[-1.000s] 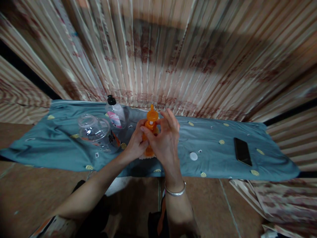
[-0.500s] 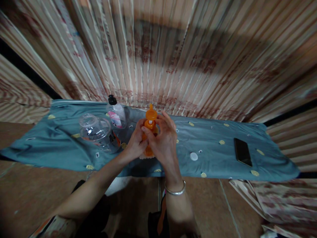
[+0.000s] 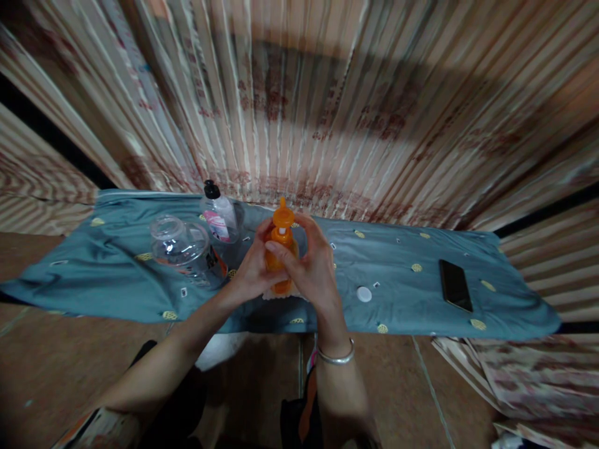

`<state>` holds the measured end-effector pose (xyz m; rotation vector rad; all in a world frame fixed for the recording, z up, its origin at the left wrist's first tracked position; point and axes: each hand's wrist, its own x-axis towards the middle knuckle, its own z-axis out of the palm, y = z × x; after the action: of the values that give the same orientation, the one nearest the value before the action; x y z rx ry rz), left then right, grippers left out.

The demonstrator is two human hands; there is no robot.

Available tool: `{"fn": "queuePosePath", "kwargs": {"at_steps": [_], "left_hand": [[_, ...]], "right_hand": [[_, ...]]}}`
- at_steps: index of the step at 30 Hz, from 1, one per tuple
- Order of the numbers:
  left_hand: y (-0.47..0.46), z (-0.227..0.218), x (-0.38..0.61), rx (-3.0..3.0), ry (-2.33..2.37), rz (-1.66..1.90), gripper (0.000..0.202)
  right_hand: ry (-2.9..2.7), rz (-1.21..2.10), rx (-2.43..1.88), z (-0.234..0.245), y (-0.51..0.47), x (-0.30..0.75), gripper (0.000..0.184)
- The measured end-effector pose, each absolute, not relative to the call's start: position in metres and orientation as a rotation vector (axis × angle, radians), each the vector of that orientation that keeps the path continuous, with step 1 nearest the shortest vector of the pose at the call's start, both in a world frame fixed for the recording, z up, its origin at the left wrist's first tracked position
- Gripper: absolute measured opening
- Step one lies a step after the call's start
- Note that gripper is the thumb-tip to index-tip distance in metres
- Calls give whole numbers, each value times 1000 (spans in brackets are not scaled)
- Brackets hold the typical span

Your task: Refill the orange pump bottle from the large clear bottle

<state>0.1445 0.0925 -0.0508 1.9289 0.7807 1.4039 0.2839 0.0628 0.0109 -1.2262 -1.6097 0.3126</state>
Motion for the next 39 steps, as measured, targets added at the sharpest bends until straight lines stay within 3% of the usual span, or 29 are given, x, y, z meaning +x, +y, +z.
{"fn": "queuePosePath", "kwargs": {"at_steps": [4, 9, 12, 20, 22, 26, 33, 36, 39], "left_hand": [[93, -48, 141, 1892, 768, 1303, 110], [96, -54, 140, 1849, 795, 1215, 118], [99, -60, 139, 1830, 807, 1210, 124], [106, -76, 140, 1739, 859, 1276, 106], [107, -78, 143, 1716, 871, 1317, 102], [108, -78, 147, 1677, 905, 1390, 100], [111, -72, 144, 1660, 962, 1456, 102], [112, -76, 145, 1654, 998, 1467, 103], [112, -82, 146, 1659, 1014, 1470, 104]], "right_hand": [[-1576, 412, -1188, 10, 63, 300, 47], [-1581, 459, -1283, -22, 80, 327, 38], [-1678, 476, -1564, -50, 92, 340, 34], [-2181, 618, -2006, -97, 92, 335, 65], [-2198, 586, -2049, -99, 88, 332, 57], [-2143, 624, -2093, -96, 88, 334, 14], [-1802, 660, -1971, -74, 100, 368, 14], [-1295, 909, -1538, -56, 95, 367, 21], [-1228, 901, -1220, -30, 77, 342, 28]]}}
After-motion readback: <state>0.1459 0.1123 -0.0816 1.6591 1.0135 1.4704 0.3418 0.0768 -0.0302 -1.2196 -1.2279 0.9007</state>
